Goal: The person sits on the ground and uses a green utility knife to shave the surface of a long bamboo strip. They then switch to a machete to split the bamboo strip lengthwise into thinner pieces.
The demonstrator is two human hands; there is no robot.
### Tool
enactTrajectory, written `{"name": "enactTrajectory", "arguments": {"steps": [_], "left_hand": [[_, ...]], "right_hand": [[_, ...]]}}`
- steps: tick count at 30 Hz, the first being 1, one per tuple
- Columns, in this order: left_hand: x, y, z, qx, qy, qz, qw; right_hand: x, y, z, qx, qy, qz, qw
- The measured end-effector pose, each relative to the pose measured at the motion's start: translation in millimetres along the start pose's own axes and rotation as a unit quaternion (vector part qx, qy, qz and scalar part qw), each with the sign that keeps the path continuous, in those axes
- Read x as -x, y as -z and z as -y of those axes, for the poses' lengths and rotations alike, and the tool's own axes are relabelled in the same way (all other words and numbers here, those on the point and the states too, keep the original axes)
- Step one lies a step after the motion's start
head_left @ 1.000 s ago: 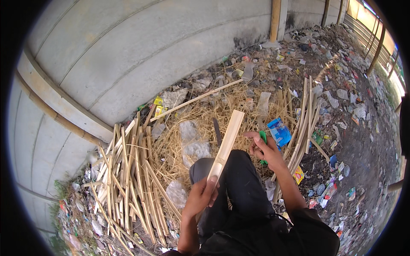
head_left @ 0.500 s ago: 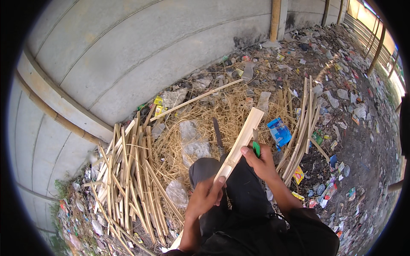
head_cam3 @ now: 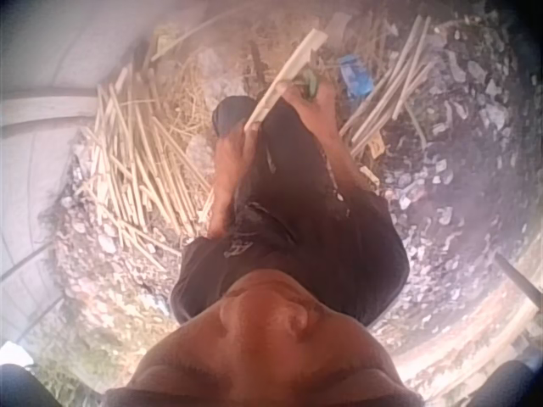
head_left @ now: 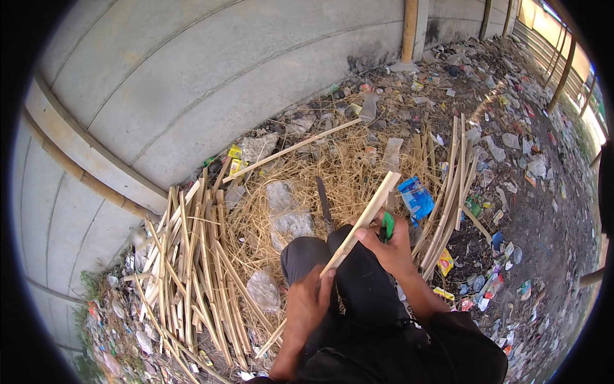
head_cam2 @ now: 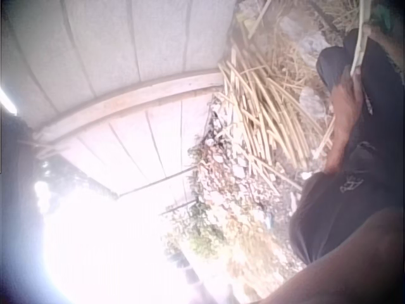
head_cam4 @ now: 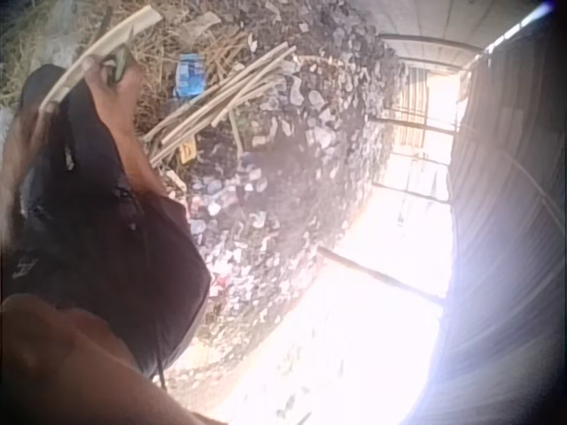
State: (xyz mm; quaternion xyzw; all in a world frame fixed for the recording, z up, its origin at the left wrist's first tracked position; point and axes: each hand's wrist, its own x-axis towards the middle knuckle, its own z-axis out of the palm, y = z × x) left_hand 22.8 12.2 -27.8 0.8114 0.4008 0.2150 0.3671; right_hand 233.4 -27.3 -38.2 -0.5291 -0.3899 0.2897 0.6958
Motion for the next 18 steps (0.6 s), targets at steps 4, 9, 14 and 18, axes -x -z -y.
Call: {"name": "enactTrajectory", "arguments": {"steps": [4,9,14,18], "left_hand": [[4,1,-7,0.001,0.0,-0.014,1.0],[6,0,-3,0.008,-0.016,-0.017,1.0],[8,11,-11,0.101,0.042,-0.007,0.994],[8,13,-11,0.121,0.054,-0.013,0.991]], "right_hand": [[2,0,0,-0.01,0.002,0.009,1.0],[3,-1,6,-0.027,0.004,-0.003,1.0],[5,4,6,-0.082,0.133,-0.042,0.987],[8,24,-1,0.165,0.234,0.047,0.957]]}}
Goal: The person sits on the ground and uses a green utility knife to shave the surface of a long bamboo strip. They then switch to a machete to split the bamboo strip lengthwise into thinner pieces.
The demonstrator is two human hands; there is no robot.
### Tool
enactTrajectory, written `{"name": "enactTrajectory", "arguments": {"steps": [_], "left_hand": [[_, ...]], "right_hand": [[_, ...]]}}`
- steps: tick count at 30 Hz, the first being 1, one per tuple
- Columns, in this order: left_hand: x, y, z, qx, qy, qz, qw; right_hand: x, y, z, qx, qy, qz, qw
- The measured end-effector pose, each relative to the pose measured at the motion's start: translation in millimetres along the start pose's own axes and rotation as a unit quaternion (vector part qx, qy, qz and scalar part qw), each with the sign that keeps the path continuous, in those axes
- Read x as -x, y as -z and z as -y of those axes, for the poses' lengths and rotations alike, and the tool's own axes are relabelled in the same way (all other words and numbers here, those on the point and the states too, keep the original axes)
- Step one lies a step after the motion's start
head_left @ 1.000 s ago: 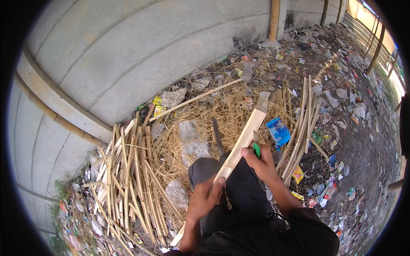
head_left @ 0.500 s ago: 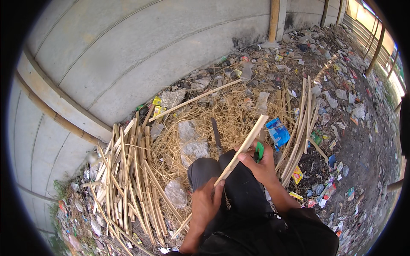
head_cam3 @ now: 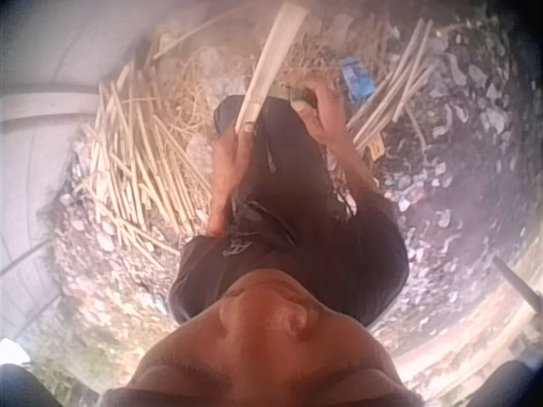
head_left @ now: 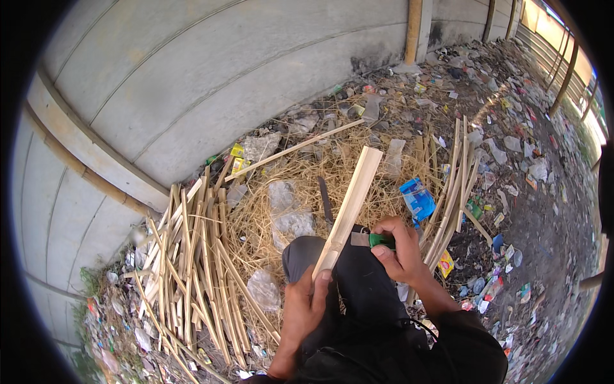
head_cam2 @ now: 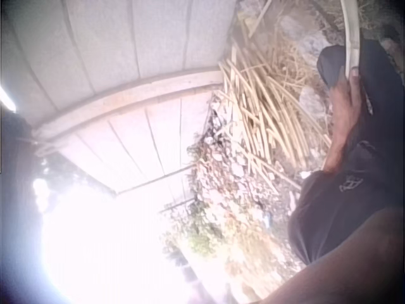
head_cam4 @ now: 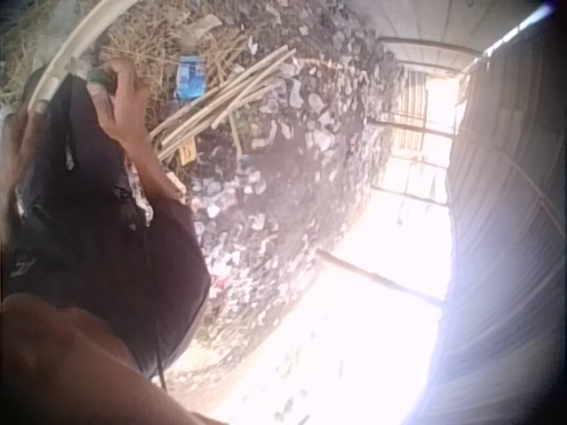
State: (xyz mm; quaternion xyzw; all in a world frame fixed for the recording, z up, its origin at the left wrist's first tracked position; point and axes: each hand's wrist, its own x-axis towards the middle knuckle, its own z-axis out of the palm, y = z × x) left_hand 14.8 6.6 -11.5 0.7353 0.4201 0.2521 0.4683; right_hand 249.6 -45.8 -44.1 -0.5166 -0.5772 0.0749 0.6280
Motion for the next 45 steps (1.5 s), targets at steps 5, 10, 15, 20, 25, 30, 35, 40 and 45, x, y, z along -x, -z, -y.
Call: {"name": "enactTrajectory", "arguments": {"steps": [5,10,15,20,25,30,35,40,45], "left_hand": [[-1,1,-2,-0.037,-0.037,0.007,0.999],[1,-2,-8,-0.058,-0.05,-0.011,0.997],[6,-3,-13,-0.084,-0.057,-0.036,0.994],[7,-2,-12,-0.103,-0.049,-0.034,0.993],[7,-1,-5,-0.121,-0.057,-0.033,0.99],[9,-1,-2,-0.129,-0.066,-0.038,0.989],[7,0,-2,-0.132,-0.07,-0.031,0.988],[20,1,3,-0.139,-0.051,-0.004,0.989],[21,-1,11,-0.153,-0.028,-0.002,0.988]], "right_hand": [[-14,5,22,0.171,0.067,0.088,0.979],[-16,5,26,0.198,0.079,0.1,0.972],[-20,5,28,0.224,0.08,0.102,0.966],[-22,4,25,0.246,0.085,0.107,0.959],[-23,4,20,0.266,0.122,0.086,0.952],[-23,11,12,0.285,0.112,0.073,0.949],[-28,13,11,0.287,0.117,0.071,0.948],[-61,57,-19,0.345,-0.014,-0.156,0.925],[-53,58,-5,0.277,-0.004,-0.121,0.953]]}}
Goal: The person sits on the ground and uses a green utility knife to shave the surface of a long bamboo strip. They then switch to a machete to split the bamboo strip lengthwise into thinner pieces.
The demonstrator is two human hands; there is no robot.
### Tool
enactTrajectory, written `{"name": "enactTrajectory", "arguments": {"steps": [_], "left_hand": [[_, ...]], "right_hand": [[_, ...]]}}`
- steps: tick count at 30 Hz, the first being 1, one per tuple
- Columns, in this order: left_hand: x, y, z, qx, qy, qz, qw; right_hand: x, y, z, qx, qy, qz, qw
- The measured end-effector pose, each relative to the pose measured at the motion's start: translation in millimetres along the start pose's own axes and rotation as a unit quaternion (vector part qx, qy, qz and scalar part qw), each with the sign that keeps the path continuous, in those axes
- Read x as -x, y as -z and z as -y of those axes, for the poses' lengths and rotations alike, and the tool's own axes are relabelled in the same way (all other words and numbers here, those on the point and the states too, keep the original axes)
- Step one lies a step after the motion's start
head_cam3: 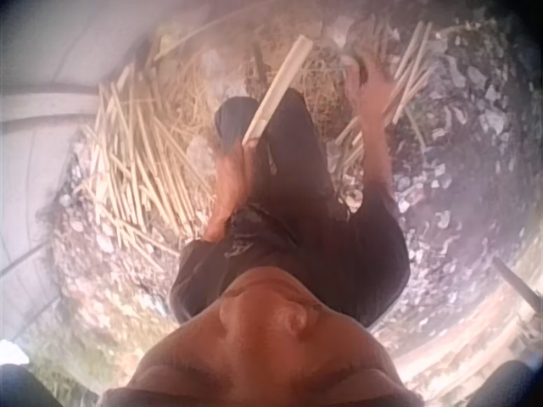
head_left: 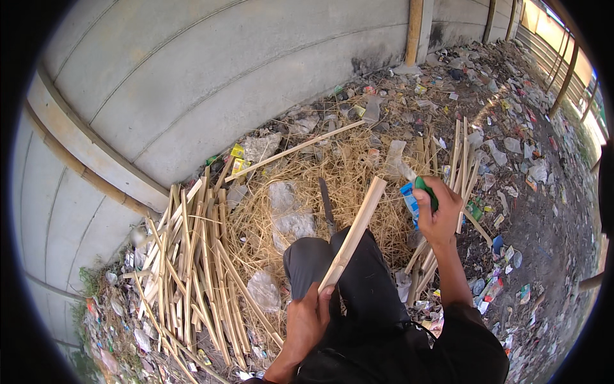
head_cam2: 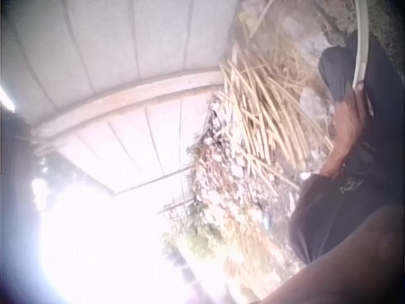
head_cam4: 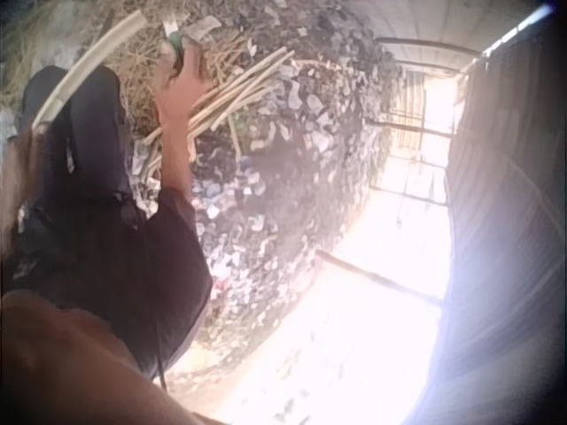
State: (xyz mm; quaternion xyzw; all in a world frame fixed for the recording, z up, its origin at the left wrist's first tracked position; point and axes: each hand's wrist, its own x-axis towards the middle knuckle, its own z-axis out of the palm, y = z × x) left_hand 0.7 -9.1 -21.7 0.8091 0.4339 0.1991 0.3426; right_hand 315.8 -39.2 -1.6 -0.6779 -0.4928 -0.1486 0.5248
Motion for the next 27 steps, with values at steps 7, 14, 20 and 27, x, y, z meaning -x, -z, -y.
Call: {"name": "enactTrajectory", "arguments": {"steps": [7,14,20,27], "left_hand": [[-13,-5,-2,-0.044,-0.047,-0.056,0.996],[-17,-4,-14,-0.07,-0.042,-0.064,0.995],[-14,-5,-2,-0.077,-0.042,-0.059,0.994],[-6,-3,3,-0.101,-0.027,-0.029,0.994]], "right_hand": [[57,-31,42,-0.059,0.147,0.165,0.974],[51,-31,49,-0.048,0.138,0.192,0.97],[44,-31,38,-0.017,0.122,0.175,0.977],[14,-27,1,0.024,0.063,0.038,0.997]]}}
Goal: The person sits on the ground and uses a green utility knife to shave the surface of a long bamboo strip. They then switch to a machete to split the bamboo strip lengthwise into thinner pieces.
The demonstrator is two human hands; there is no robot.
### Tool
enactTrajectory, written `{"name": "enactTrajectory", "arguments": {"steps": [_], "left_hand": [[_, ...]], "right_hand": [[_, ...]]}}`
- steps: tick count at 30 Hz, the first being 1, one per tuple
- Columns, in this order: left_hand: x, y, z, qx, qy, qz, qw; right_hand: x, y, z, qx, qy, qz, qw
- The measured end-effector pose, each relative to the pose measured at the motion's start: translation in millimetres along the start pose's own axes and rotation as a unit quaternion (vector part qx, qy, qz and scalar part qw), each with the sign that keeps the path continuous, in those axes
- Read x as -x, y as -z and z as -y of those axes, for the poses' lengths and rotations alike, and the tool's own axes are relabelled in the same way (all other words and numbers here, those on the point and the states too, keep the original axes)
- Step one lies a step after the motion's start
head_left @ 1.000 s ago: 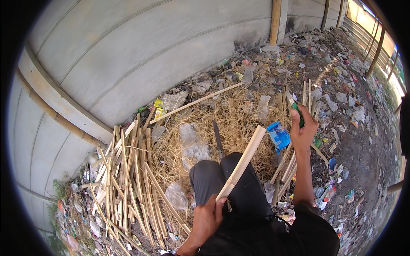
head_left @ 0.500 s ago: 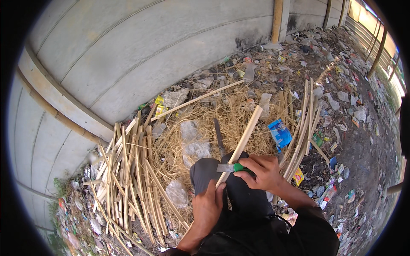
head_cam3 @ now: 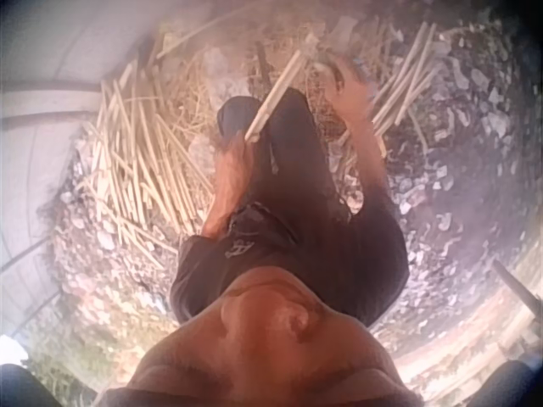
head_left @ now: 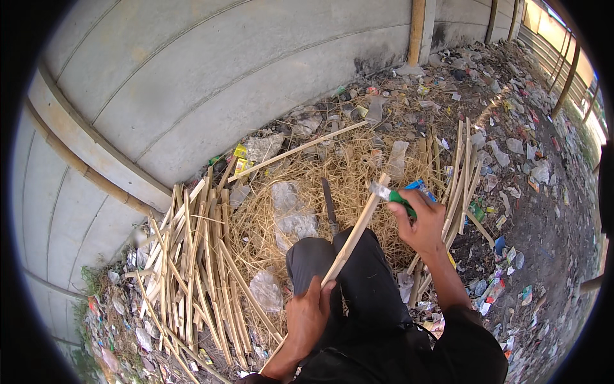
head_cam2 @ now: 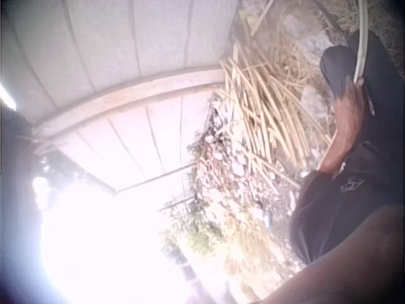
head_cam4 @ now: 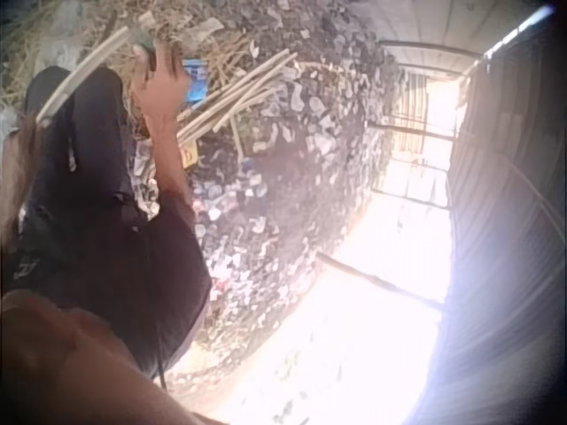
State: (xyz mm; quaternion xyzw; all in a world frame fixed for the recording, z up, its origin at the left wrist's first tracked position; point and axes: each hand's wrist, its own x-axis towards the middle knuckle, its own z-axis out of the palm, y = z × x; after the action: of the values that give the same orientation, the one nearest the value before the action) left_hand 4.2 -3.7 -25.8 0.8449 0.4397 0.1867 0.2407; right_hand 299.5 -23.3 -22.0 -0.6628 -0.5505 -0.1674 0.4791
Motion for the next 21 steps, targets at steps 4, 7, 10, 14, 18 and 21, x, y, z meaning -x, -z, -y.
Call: {"name": "enactTrajectory", "arguments": {"steps": [4,7,10,14,18,21], "left_hand": [[17,2,2,0.0,-0.001,0.017,1.0],[7,2,0,0.009,0.026,0.028,0.999],[-1,0,0,0.028,0.0,-0.012,1.0],[-6,-3,-4,0.061,-0.015,-0.015,0.998],[-7,3,-14,0.069,-0.016,0.012,0.997],[-8,4,-15,0.071,-0.033,0.01,0.997]], "right_hand": [[-21,31,-31,0.041,-0.135,-0.046,0.989],[9,14,-3,-0.052,-0.037,0.019,0.998],[30,0,27,-0.07,0.037,0.108,0.991],[41,-3,42,-0.102,0.046,0.144,0.983],[36,-1,51,-0.135,0.061,0.145,0.978],[35,0,51,-0.129,0.067,0.144,0.979]]}}
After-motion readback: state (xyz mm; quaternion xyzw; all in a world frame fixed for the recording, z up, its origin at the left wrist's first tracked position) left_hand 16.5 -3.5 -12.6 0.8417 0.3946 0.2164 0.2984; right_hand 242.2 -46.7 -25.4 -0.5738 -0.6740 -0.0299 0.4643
